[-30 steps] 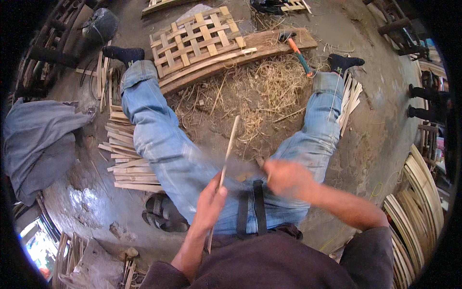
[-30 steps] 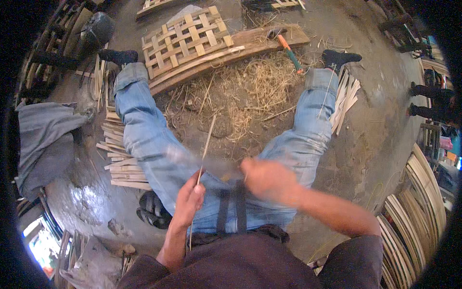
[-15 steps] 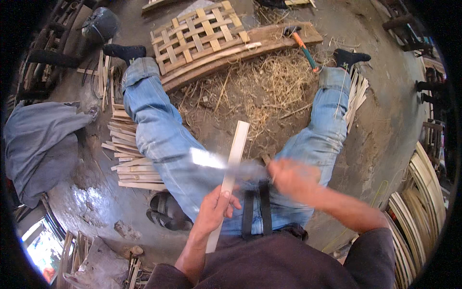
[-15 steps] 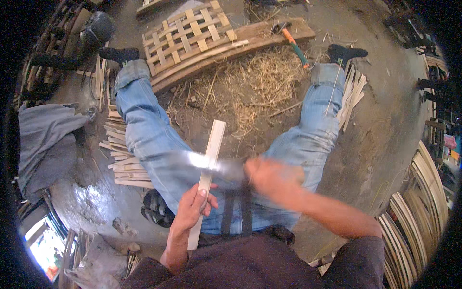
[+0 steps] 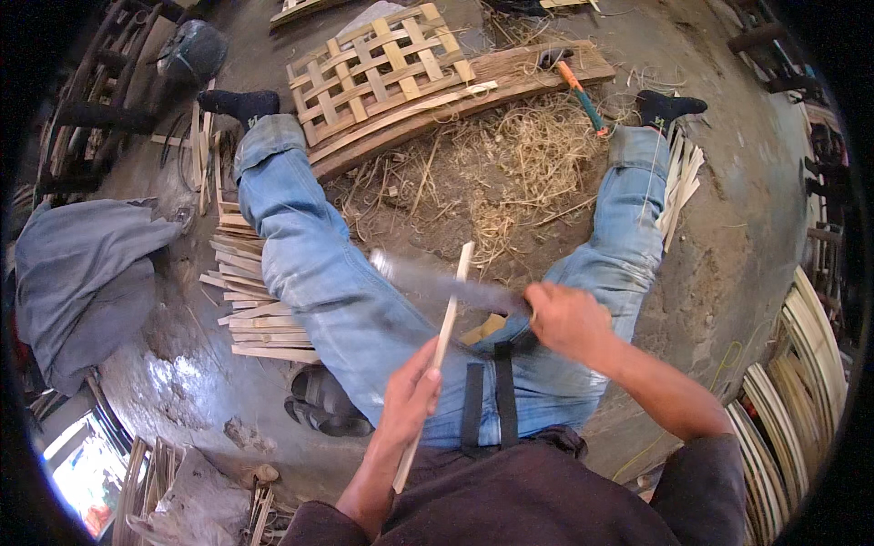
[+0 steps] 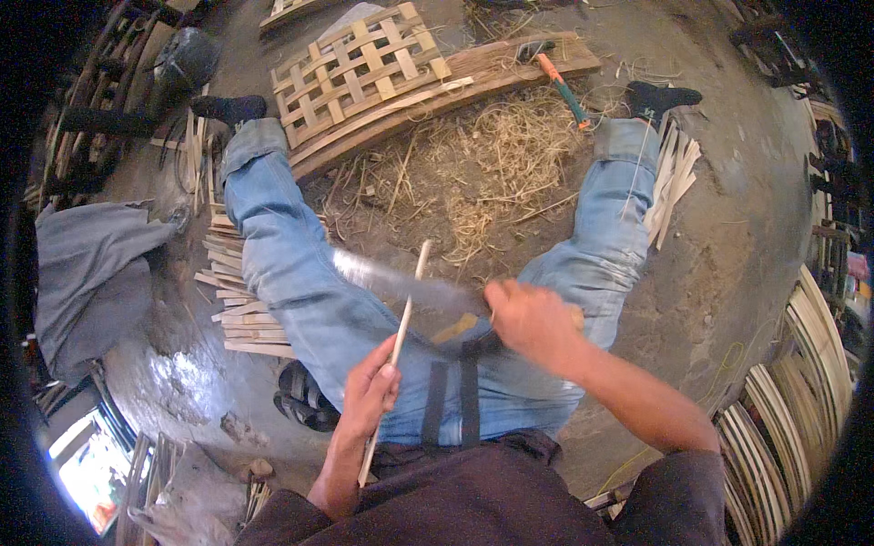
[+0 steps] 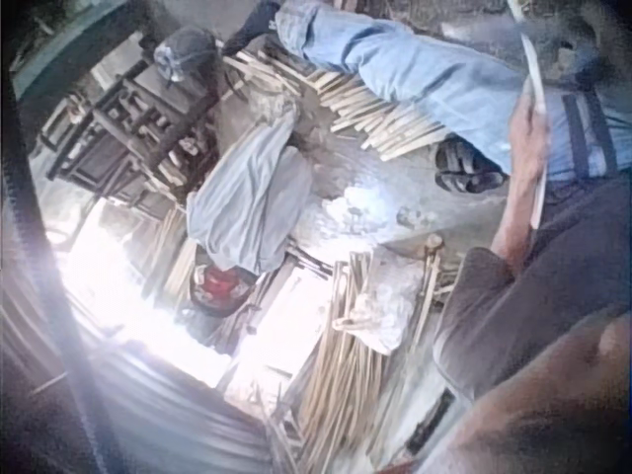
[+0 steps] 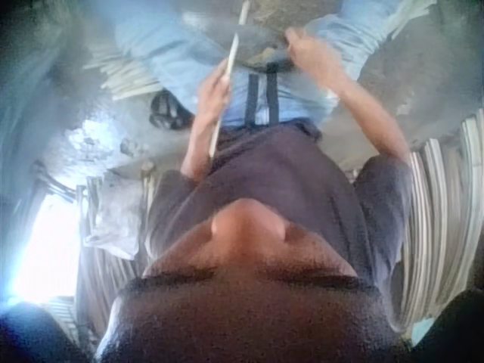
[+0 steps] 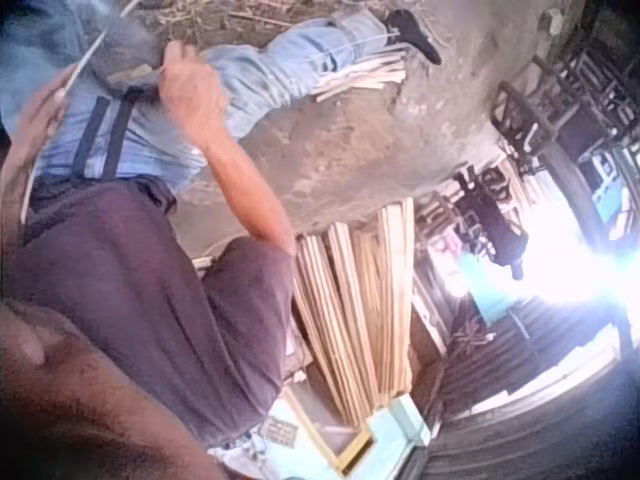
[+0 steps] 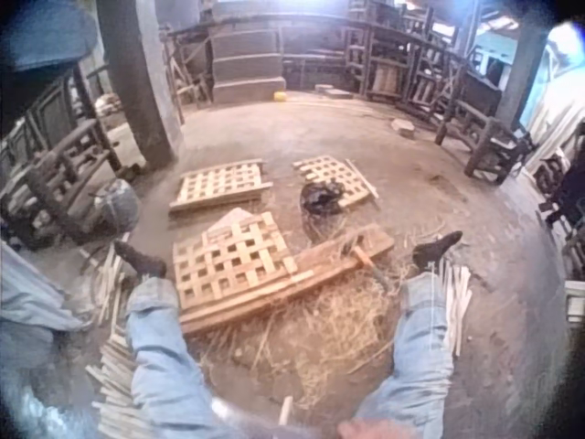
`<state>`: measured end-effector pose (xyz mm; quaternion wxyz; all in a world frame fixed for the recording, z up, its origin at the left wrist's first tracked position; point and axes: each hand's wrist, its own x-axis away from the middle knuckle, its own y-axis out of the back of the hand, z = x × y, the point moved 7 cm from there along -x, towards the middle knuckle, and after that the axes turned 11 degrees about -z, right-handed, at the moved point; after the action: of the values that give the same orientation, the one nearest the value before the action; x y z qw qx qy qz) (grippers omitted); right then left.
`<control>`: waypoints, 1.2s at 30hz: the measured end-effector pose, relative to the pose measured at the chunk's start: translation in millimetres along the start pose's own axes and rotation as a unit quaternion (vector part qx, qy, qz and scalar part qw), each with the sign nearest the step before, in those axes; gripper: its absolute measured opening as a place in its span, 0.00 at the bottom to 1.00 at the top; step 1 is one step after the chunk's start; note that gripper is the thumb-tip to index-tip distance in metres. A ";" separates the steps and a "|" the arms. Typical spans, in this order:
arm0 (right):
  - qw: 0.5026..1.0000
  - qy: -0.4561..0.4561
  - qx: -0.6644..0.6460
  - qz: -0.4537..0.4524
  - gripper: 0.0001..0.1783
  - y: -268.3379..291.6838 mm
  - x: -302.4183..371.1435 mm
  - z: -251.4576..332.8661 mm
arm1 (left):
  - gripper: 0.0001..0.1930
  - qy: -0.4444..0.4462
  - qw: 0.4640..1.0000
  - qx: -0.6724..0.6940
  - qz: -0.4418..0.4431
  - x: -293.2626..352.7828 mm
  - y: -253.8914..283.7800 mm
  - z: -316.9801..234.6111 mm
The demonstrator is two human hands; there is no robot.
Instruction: The person sits on the floor and uses a knife to shave and shape a thin wooden stick, repeatedly scraping along its length. The person occasionally pauses to inspect the stick and then resumes shaving. Finished sticks are placed on a pile to the left.
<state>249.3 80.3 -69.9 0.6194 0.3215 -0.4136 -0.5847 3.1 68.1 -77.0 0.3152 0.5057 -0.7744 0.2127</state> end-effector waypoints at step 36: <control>0.995 0.099 0.015 0.011 0.10 7.3 18.9 28.8 | 0.22 0.014 1.000 -0.027 0.008 0.5 -4.4 -4.3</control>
<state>226.6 64.9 -47.8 0.6591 0.3827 -0.3623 -0.5365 8.2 68.8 -73.6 0.3379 0.4880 -0.7792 0.2014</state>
